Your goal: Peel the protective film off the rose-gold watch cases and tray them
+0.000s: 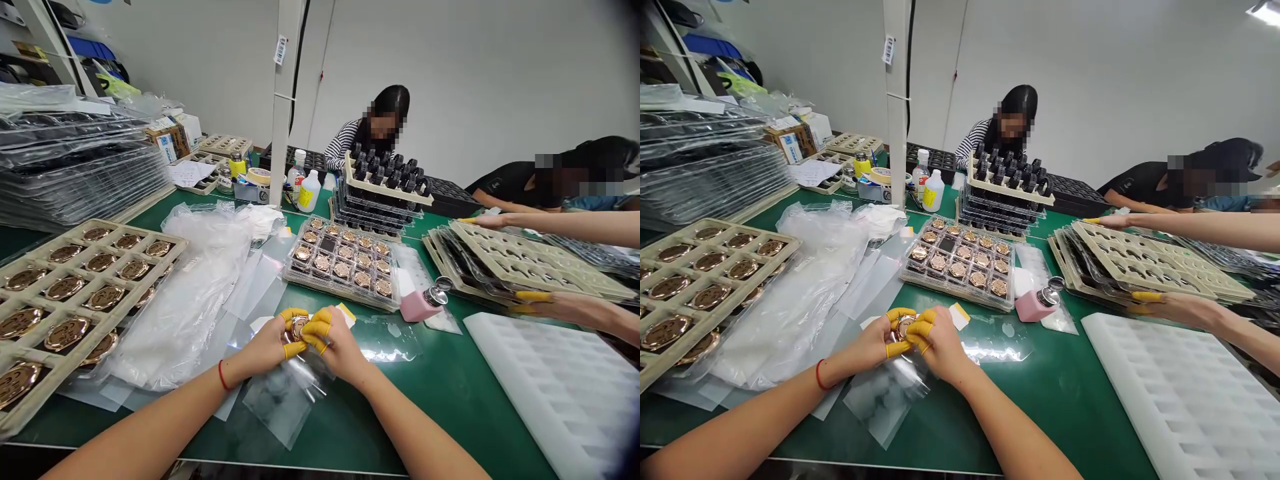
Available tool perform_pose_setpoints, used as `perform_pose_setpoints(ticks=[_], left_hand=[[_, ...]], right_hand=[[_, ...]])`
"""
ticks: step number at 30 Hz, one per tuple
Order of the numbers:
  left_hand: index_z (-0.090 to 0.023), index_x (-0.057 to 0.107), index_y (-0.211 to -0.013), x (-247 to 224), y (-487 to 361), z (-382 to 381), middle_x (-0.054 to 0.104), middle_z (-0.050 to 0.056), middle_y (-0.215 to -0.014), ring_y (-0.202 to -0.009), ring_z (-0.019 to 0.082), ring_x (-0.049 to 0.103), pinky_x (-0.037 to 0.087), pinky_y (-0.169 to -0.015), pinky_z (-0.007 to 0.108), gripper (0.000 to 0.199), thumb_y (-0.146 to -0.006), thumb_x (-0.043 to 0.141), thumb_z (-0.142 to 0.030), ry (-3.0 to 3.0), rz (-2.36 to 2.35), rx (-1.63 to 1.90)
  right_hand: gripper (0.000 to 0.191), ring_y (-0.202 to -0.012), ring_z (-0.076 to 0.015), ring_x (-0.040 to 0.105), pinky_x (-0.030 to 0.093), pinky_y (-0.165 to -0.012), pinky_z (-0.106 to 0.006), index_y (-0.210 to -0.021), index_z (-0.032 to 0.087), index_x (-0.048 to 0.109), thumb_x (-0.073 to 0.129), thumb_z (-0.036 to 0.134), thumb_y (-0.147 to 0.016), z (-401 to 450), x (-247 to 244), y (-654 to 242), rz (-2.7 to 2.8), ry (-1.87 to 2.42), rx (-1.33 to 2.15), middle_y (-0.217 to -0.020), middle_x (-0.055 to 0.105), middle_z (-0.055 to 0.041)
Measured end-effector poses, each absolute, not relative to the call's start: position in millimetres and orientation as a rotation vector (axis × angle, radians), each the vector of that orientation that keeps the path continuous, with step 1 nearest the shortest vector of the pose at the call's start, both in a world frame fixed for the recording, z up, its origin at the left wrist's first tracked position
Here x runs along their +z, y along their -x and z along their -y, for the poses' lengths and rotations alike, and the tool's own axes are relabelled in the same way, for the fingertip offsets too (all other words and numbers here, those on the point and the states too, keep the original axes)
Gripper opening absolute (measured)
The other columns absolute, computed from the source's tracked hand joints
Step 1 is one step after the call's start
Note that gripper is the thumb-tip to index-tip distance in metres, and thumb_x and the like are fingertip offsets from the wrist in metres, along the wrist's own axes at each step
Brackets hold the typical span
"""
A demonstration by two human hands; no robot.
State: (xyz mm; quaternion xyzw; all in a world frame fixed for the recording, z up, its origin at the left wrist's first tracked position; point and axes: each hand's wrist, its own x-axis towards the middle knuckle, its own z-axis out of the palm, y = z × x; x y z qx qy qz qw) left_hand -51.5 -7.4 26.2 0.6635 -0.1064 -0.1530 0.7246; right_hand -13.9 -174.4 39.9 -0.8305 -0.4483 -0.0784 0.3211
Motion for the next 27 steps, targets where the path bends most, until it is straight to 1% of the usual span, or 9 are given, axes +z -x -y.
perform_pose_setpoints(ticks=[3, 5, 8, 12, 16, 19, 22, 24, 27], left_hand=[[-0.021, 0.047, -0.116, 25.0, 52.2, 8.2, 0.060, 0.003, -0.097, -0.084, 0.016, 0.059, 0.047, -0.072, 0.027, 0.045, -0.074, 0.063, -0.022, -1.464, 0.281, -0.369], [-0.021, 0.046, -0.116, 23.5, 51.9, 8.8, 0.060, 0.002, -0.094, -0.080, 0.015, 0.059, 0.048, -0.069, 0.026, 0.045, -0.074, 0.063, -0.022, -1.483, 0.233, -0.318], [-0.022, 0.041, -0.118, 21.5, 49.0, 8.0, 0.060, 0.002, -0.097, -0.084, 0.015, 0.060, 0.049, -0.075, 0.028, 0.049, -0.075, 0.063, -0.023, -1.490, 0.103, -0.149], [-0.022, 0.039, -0.118, 20.4, 42.6, 3.6, 0.059, 0.005, -0.106, -0.095, 0.019, 0.061, 0.047, -0.090, 0.036, 0.051, -0.074, 0.065, -0.025, -1.445, 0.036, 0.006], [-0.022, 0.041, -0.116, 20.5, 40.5, 1.2, 0.058, 0.006, -0.109, -0.098, 0.019, 0.059, 0.046, -0.093, 0.039, 0.050, -0.073, 0.067, -0.027, -1.440, 0.044, 0.094], [-0.022, 0.038, -0.118, 21.7, 43.0, 1.6, 0.057, 0.007, -0.114, -0.100, 0.020, 0.059, 0.046, -0.093, 0.040, 0.051, -0.075, 0.065, -0.028, -1.447, 0.076, 0.081], [-0.023, 0.038, -0.119, 22.5, 47.1, 3.3, 0.055, 0.008, -0.120, -0.106, 0.021, 0.057, 0.045, -0.094, 0.039, 0.051, -0.077, 0.064, -0.029, -1.474, 0.145, 0.014], [-0.023, 0.038, -0.120, 21.9, 49.9, 5.1, 0.055, 0.008, -0.121, -0.105, 0.021, 0.057, 0.046, -0.093, 0.037, 0.050, -0.078, 0.064, -0.029, -1.495, 0.192, -0.043], [-0.023, 0.038, -0.121, 20.3, 53.3, 7.7, 0.054, 0.008, -0.120, -0.100, 0.020, 0.058, 0.048, -0.089, 0.036, 0.047, -0.080, 0.061, -0.028, -1.525, 0.252, -0.112]], right_hand=[[0.015, -0.079, -0.0181, 0.046, 0.035, -0.073, -0.035, -0.082, 0.022, 0.061, 0.047, 0.020, -0.086, 171.7, 40.0, 14.8, 1.180, 2.179, -0.222, -0.082, 0.061, -0.0039], [0.014, -0.080, -0.0187, 0.047, 0.037, -0.073, -0.035, -0.083, 0.022, 0.060, 0.046, 0.022, -0.087, 173.9, 39.4, 10.1, 0.985, 2.193, -0.273, -0.082, 0.060, -0.0044], [0.012, -0.089, -0.0196, 0.049, 0.039, -0.081, -0.037, -0.094, 0.022, 0.058, 0.051, 0.028, -0.086, 185.7, 40.9, 0.1, 0.670, 2.155, -0.303, -0.090, 0.060, -0.0048], [0.029, -0.105, -0.0207, 0.049, 0.038, -0.093, -0.039, -0.108, 0.025, 0.055, 0.059, 0.032, -0.080, 197.7, 46.8, 1.4, 0.628, 2.138, -0.010, -0.110, 0.056, -0.0043], [0.040, -0.105, -0.0200, 0.052, 0.039, -0.094, -0.039, -0.114, 0.024, 0.052, 0.063, 0.030, -0.075, 195.5, 49.9, 10.6, 0.591, 2.087, 0.318, -0.111, 0.058, -0.0042], [0.031, -0.103, -0.0196, 0.053, 0.040, -0.093, -0.039, -0.110, 0.023, 0.055, 0.057, 0.031, -0.080, 194.3, 51.3, 10.5, 0.537, 2.044, 0.383, -0.107, 0.060, -0.0045], [0.019, -0.101, -0.0202, 0.053, 0.039, -0.092, -0.041, -0.098, 0.023, 0.060, 0.053, 0.032, -0.083, 194.6, 52.5, 7.8, 0.551, 2.097, 0.218, -0.104, 0.061, -0.0045], [0.013, -0.095, -0.0199, 0.053, 0.040, -0.087, -0.039, -0.089, 0.022, 0.062, 0.053, 0.029, -0.083, 193.3, 52.6, 8.5, 0.602, 2.127, 0.139, -0.097, 0.062, -0.0041], [0.008, -0.087, -0.0186, 0.052, 0.041, -0.078, -0.034, -0.075, 0.020, 0.060, 0.056, 0.024, -0.081, 188.3, 51.5, 14.1, 0.718, 2.158, 0.164, -0.086, 0.062, -0.0032]])
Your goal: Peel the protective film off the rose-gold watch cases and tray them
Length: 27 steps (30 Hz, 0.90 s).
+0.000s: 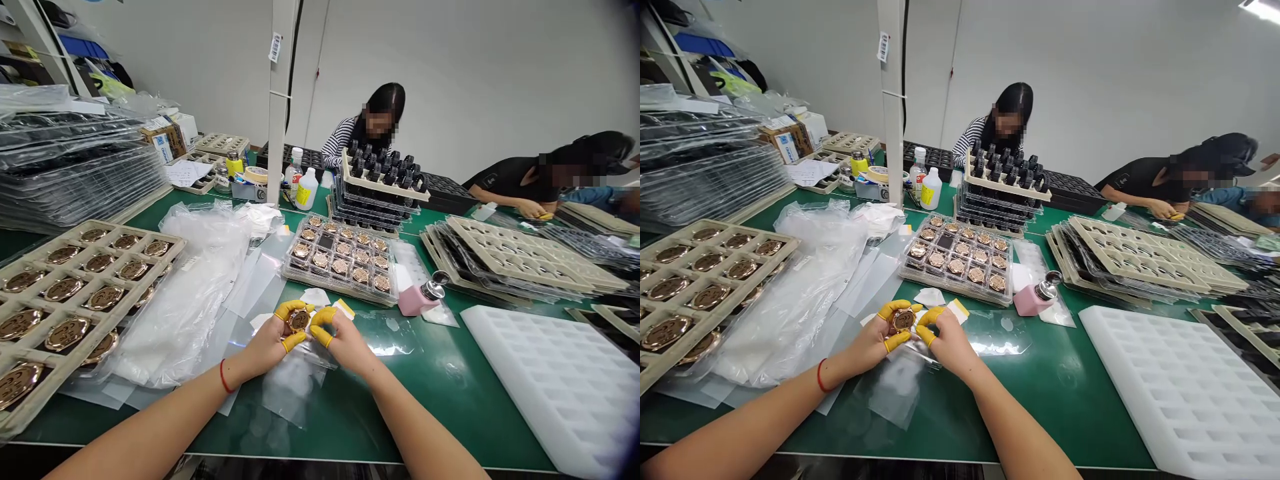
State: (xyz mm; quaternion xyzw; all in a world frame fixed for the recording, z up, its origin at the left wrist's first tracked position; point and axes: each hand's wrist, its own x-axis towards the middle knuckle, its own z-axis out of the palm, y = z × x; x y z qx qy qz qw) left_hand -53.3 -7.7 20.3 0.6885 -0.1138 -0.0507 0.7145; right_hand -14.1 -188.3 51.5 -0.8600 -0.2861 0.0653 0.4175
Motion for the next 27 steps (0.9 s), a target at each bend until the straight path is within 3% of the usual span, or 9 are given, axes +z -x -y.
perform_pose_setpoints(ticks=[6, 13, 16, 21, 27], left_hand=[[-0.023, 0.037, -0.121, 22.5, 53.2, 10.1, 0.053, 0.008, -0.118, -0.105, 0.021, 0.055, 0.046, -0.092, 0.037, 0.047, -0.080, 0.061, -0.027, -1.452, 0.254, -0.159], [-0.022, 0.036, -0.121, 22.2, 50.6, 7.6, 0.056, 0.005, -0.105, -0.093, 0.018, 0.057, 0.048, -0.083, 0.033, 0.054, -0.076, 0.065, -0.027, -1.382, 0.156, -0.206], [-0.022, 0.040, -0.120, 24.0, 52.4, 8.8, 0.057, 0.006, -0.107, -0.091, 0.018, 0.059, 0.048, -0.079, 0.032, 0.054, -0.074, 0.067, -0.026, -1.394, 0.178, -0.295], [-0.024, 0.041, -0.121, 28.7, 55.7, 11.4, 0.059, 0.006, -0.110, -0.091, 0.018, 0.060, 0.048, -0.080, 0.033, 0.053, -0.074, 0.066, -0.023, -1.419, 0.217, -0.370], [-0.023, 0.039, -0.125, 30.3, 56.9, 12.3, 0.059, 0.006, -0.111, -0.092, 0.019, 0.061, 0.048, -0.084, 0.035, 0.056, -0.075, 0.065, -0.026, -1.447, 0.253, -0.381]], right_hand=[[0.009, -0.085, -0.0190, 0.051, 0.039, -0.079, -0.036, -0.068, 0.019, 0.056, 0.057, 0.019, -0.078, 185.4, 51.0, 16.2, 0.781, 2.193, 0.094, -0.084, 0.061, -0.0033], [0.024, -0.097, -0.0211, 0.054, 0.039, -0.089, -0.036, -0.069, 0.018, 0.058, 0.065, 0.041, -0.072, 193.9, 63.2, 7.2, 0.254, 1.720, 0.349, -0.100, 0.061, -0.0054], [0.028, -0.093, -0.0205, 0.056, 0.042, -0.085, -0.034, -0.068, 0.018, 0.061, 0.070, 0.044, -0.066, 186.1, 65.5, 16.3, 0.194, 1.550, 0.520, -0.103, 0.061, -0.0054], [0.023, -0.075, -0.0156, 0.055, 0.045, -0.071, -0.029, -0.072, 0.019, 0.065, 0.068, 0.042, -0.068, 178.1, 61.7, 22.3, 0.229, 1.475, 0.623, -0.087, 0.063, -0.0027], [0.022, -0.070, -0.0141, 0.053, 0.044, -0.068, -0.028, -0.068, 0.018, 0.063, 0.069, 0.039, -0.067, 179.4, 59.1, 18.7, 0.219, 1.503, 0.613, -0.077, 0.062, -0.0011]])
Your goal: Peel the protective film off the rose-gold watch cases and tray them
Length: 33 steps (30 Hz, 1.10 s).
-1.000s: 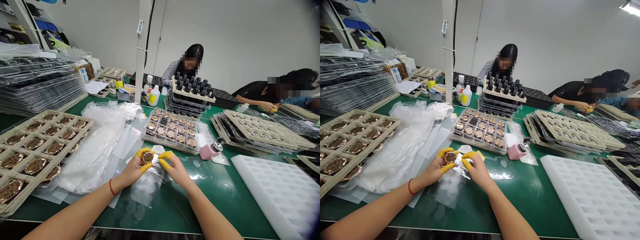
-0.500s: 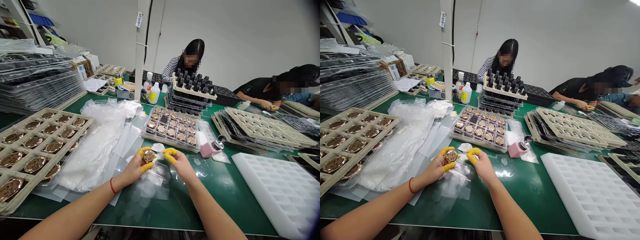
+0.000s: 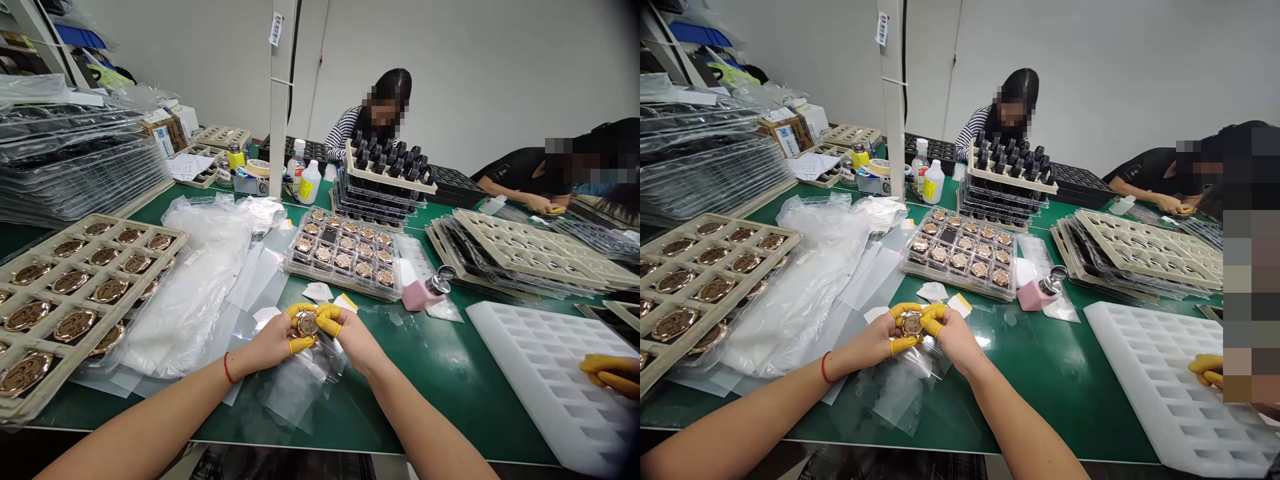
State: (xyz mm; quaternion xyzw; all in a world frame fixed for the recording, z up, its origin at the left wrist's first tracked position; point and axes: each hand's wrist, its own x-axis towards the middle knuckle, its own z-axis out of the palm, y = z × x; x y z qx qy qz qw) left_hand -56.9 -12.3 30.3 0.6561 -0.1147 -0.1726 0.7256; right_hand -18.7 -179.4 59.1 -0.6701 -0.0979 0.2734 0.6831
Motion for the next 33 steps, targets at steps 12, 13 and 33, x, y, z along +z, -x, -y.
perform_pose_setpoints(ticks=[12, 13, 33], left_hand=[[-0.022, 0.040, -0.125, 35.7, 58.3, 11.6, 0.060, 0.006, -0.108, -0.088, 0.018, 0.061, 0.049, -0.079, 0.032, 0.056, -0.074, 0.065, -0.027, -1.500, 0.234, -0.367], [-0.022, 0.040, -0.125, 35.9, 58.4, 11.6, 0.060, 0.006, -0.108, -0.087, 0.018, 0.061, 0.049, -0.079, 0.032, 0.057, -0.074, 0.065, -0.027, -1.499, 0.231, -0.369], [-0.022, 0.042, -0.120, 35.4, 57.6, 11.9, 0.061, 0.005, -0.104, -0.084, 0.016, 0.060, 0.047, -0.075, 0.029, 0.052, -0.074, 0.066, -0.025, -1.416, 0.203, -0.396]], right_hand=[[0.015, -0.071, -0.0140, 0.053, 0.044, -0.067, -0.027, -0.067, 0.018, 0.061, 0.068, 0.031, -0.067, 177.9, 58.6, 20.8, 0.204, 1.513, 0.595, -0.079, 0.062, -0.0015], [0.014, -0.072, -0.0139, 0.053, 0.045, -0.068, -0.027, -0.067, 0.018, 0.061, 0.067, 0.030, -0.068, 178.0, 57.7, 20.8, 0.206, 1.517, 0.589, -0.079, 0.062, -0.0013], [0.007, -0.085, -0.0179, 0.056, 0.044, -0.080, -0.033, -0.073, 0.019, 0.057, 0.056, 0.026, -0.076, 181.5, 52.6, 19.4, 0.390, 1.830, 0.372, -0.091, 0.062, -0.0033]])
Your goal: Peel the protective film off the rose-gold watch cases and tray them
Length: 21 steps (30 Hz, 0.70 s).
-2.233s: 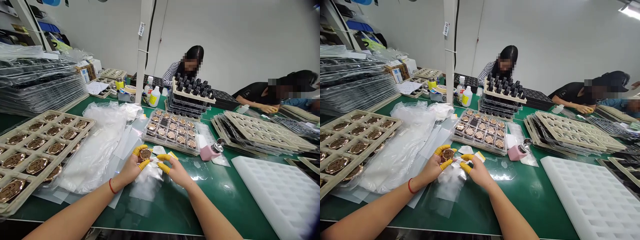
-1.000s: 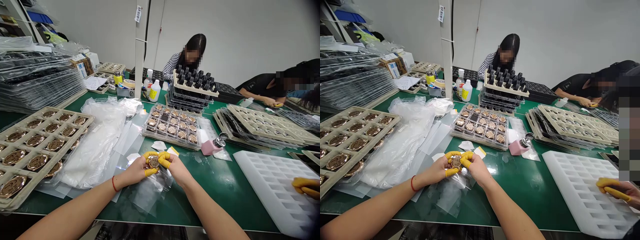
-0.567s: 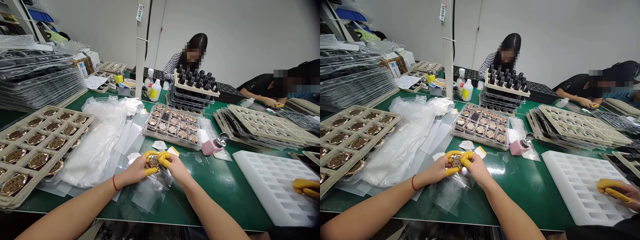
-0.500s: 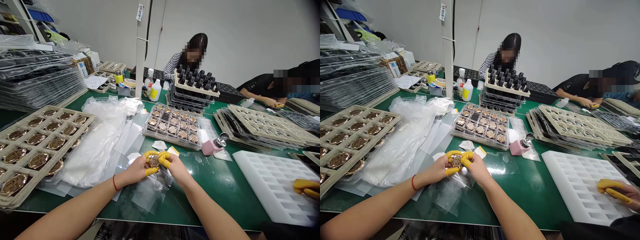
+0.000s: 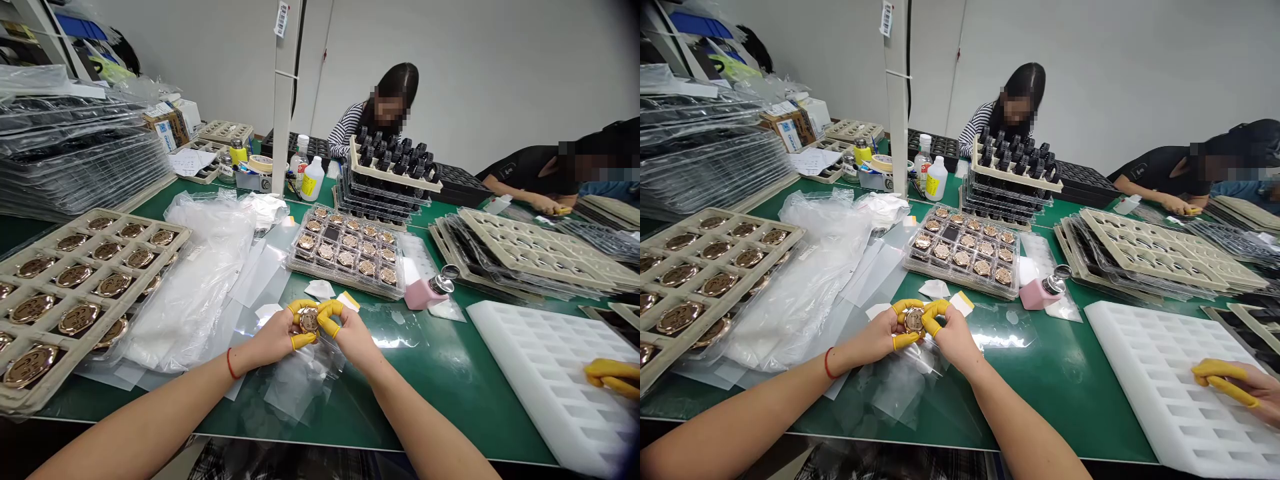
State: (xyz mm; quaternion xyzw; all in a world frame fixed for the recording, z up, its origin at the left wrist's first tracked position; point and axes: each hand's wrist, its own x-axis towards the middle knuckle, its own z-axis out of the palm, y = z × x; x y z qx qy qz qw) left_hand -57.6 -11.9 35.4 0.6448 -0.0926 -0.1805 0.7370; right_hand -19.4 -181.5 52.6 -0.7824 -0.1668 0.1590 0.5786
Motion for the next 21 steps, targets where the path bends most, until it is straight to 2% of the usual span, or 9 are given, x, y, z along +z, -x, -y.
perform_pose_setpoints(ticks=[3, 5, 9, 12, 14, 18, 21], left_hand=[[-0.022, 0.041, -0.119, 34.8, 56.0, 11.4, 0.059, 0.005, -0.103, -0.085, 0.016, 0.060, 0.047, -0.077, 0.029, 0.054, -0.073, 0.068, -0.027, -1.380, 0.158, -0.400], [-0.023, 0.040, -0.120, 33.2, 54.5, 10.2, 0.058, 0.004, -0.103, -0.086, 0.015, 0.059, 0.047, -0.077, 0.029, 0.054, -0.073, 0.067, -0.026, -1.383, 0.133, -0.397], [-0.024, 0.038, -0.122, 27.6, 52.4, 8.2, 0.058, 0.004, -0.101, -0.085, 0.014, 0.058, 0.046, -0.076, 0.028, 0.054, -0.075, 0.065, -0.026, -1.397, 0.133, -0.407], [-0.024, 0.039, -0.121, 23.0, 51.6, 8.5, 0.058, 0.005, -0.103, -0.088, 0.015, 0.058, 0.047, -0.079, 0.029, 0.052, -0.075, 0.065, -0.026, -1.399, 0.132, -0.392], [-0.023, 0.040, -0.120, 21.0, 51.3, 9.3, 0.059, 0.005, -0.102, -0.087, 0.016, 0.059, 0.047, -0.079, 0.030, 0.052, -0.075, 0.066, -0.026, -1.404, 0.118, -0.364], [-0.021, 0.042, -0.119, 22.8, 52.1, 10.6, 0.060, 0.006, -0.103, -0.088, 0.018, 0.060, 0.048, -0.077, 0.030, 0.050, -0.075, 0.066, -0.025, -1.388, 0.139, -0.327], [-0.021, 0.043, -0.119, 25.8, 53.5, 10.5, 0.060, 0.007, -0.105, -0.091, 0.019, 0.060, 0.048, -0.078, 0.030, 0.048, -0.076, 0.064, -0.023, -1.381, 0.194, -0.322]], right_hand=[[0.014, -0.095, -0.0216, 0.054, 0.040, -0.086, -0.037, -0.089, 0.019, 0.059, 0.052, 0.028, -0.081, 194.3, 54.8, 6.4, 0.493, 2.266, 0.095, -0.097, 0.061, -0.0064], [0.020, -0.096, -0.0253, 0.053, 0.039, -0.084, -0.039, -0.097, 0.016, 0.058, 0.052, 0.027, -0.082, 205.3, 52.9, -5.0, 0.475, 2.617, 0.003, -0.096, 0.060, -0.0109], [0.026, -0.089, -0.0288, 0.056, 0.041, -0.071, -0.035, -0.097, 0.010, 0.058, 0.058, 0.029, -0.079, 221.3, 41.1, -20.9, 0.315, 3.016, 0.170, -0.096, 0.057, -0.0169], [0.017, -0.082, -0.0253, 0.058, 0.040, -0.065, -0.032, -0.095, 0.013, 0.056, 0.051, 0.022, -0.082, 222.5, 37.0, -20.5, 0.252, 2.980, 0.224, -0.098, 0.056, -0.0143], [0.013, -0.080, -0.0223, 0.059, 0.041, -0.065, -0.031, -0.094, 0.015, 0.055, 0.046, 0.019, -0.085, 218.2, 40.0, -13.9, 0.310, 2.847, 0.119, -0.097, 0.057, -0.0114], [0.014, -0.083, -0.0175, 0.056, 0.043, -0.070, -0.027, -0.095, 0.021, 0.054, 0.041, 0.023, -0.090, 200.7, 49.7, 10.5, 0.731, 2.381, -0.181, -0.090, 0.060, -0.0060], [0.016, -0.075, -0.0164, 0.054, 0.042, -0.064, -0.026, -0.092, 0.022, 0.055, 0.039, 0.022, -0.090, 186.5, 48.5, 27.4, 1.030, 2.280, -0.278, -0.084, 0.060, -0.0049]])
